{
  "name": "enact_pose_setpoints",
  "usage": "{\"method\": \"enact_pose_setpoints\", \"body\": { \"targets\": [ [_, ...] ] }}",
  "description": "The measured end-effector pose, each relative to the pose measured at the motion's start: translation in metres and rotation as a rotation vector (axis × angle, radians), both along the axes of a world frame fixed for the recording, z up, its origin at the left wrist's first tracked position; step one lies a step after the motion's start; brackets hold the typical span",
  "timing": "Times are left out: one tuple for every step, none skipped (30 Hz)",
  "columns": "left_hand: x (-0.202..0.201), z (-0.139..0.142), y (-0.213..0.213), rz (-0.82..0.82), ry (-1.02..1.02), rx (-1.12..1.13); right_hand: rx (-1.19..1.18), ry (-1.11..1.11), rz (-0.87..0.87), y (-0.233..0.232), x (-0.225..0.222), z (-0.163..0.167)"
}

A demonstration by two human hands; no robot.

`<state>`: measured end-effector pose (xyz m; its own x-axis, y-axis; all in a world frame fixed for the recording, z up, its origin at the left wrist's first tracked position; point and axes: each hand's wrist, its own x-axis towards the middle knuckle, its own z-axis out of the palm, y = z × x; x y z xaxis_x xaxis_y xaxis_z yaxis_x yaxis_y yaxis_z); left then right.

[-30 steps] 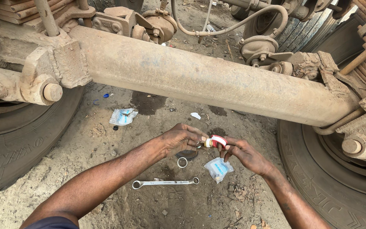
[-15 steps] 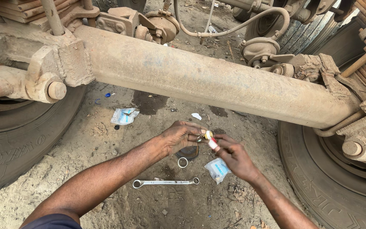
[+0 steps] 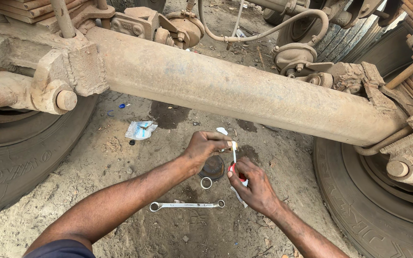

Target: The person wraps red PTFE tape around the threads of small brass fittings. They handle the fittings and tape roll, unspooling and winding the tape around the threads multiple times before setting the wrapped fitting aside.

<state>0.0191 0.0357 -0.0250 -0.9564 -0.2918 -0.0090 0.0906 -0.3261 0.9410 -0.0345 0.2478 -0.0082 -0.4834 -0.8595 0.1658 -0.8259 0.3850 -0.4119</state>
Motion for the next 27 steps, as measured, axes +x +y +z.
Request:
{"method": "enact_pose_setpoints", "body": {
  "targets": [
    [0.001,0.0,0.002,0.018,0.013,-0.035,0.019,0.006,0.013,-0.001,0.002,0.001],
    [0.002,0.0,0.004,0.035,0.026,-0.069,0.038,0.013,0.027,-0.001,0.004,0.002],
    [0.003,0.001,0.005,0.054,0.04,-0.105,0.055,0.02,0.042,-0.003,0.006,0.004],
    [0.005,0.002,0.005,0.054,0.033,-0.153,0.059,0.032,0.072,-0.004,0.007,0.007],
    [0.007,0.003,0.007,0.053,0.025,-0.2,0.063,0.044,0.101,-0.003,0.009,0.01],
    [0.008,0.004,0.008,0.052,0.017,-0.248,0.067,0.055,0.13,-0.002,0.011,0.014],
    [0.009,0.005,0.009,0.038,0.021,-0.293,0.126,0.086,0.141,-0.002,0.013,0.019],
    [0.01,0.007,0.01,0.023,0.024,-0.336,0.186,0.115,0.151,-0.001,0.013,0.025],
    [0.011,0.008,0.012,0.008,0.027,-0.38,0.245,0.144,0.162,-0.001,0.013,0.032],
    [0.012,0.01,0.012,-0.002,0.003,-0.435,0.312,0.149,0.173,-0.002,0.013,0.04],
    [0.013,0.011,0.012,-0.014,-0.022,-0.488,0.379,0.152,0.182,-0.002,0.012,0.049],
    [0.014,0.012,0.014,-0.026,-0.048,-0.539,0.449,0.155,0.192,0.0,0.011,0.057],
    [0.014,0.013,0.015,-0.045,-0.053,-0.565,0.466,0.165,0.194,0.001,0.012,0.064],
    [0.014,0.014,0.016,-0.065,-0.057,-0.595,0.479,0.177,0.196,0.001,0.012,0.07],
    [0.015,0.014,0.016,-0.084,-0.061,-0.623,0.494,0.187,0.199,0.002,0.012,0.076],
    [0.015,0.015,0.017,-0.098,-0.05,-0.628,0.502,0.174,0.191,0.003,0.012,0.081],
    [0.015,0.015,0.018,-0.112,-0.037,-0.635,0.509,0.162,0.182,0.003,0.012,0.085],
    [0.014,0.016,0.017,-0.125,-0.024,-0.644,0.513,0.15,0.174,0.002,0.012,0.089],
    [0.014,0.016,0.018,-0.148,-0.027,-0.62,0.475,0.158,0.206,0.003,0.011,0.093],
    [0.013,0.016,0.018,-0.171,-0.03,-0.594,0.438,0.164,0.239,0.003,0.011,0.096],
    [0.013,0.016,0.017,-0.194,-0.031,-0.571,0.4,0.171,0.271,0.003,0.01,0.098],
    [0.013,0.016,0.017,-0.195,-0.034,-0.559,0.413,0.14,0.234,0.003,0.009,0.099],
    [0.013,0.015,0.017,-0.197,-0.036,-0.548,0.425,0.108,0.197,0.005,0.008,0.1],
    [0.013,0.014,0.017,-0.199,-0.039,-0.535,0.439,0.076,0.161,0.007,0.007,0.1],
    [0.013,0.013,0.016,-0.221,-0.043,-0.528,0.435,0.043,0.149,0.007,0.005,0.099],
    [0.013,0.012,0.014,-0.243,-0.048,-0.52,0.433,0.008,0.137,0.008,0.002,0.098],
    [0.013,0.01,0.014,-0.267,-0.053,-0.511,0.43,-0.026,0.125,0.01,-0.001,0.096]
  ]
}}
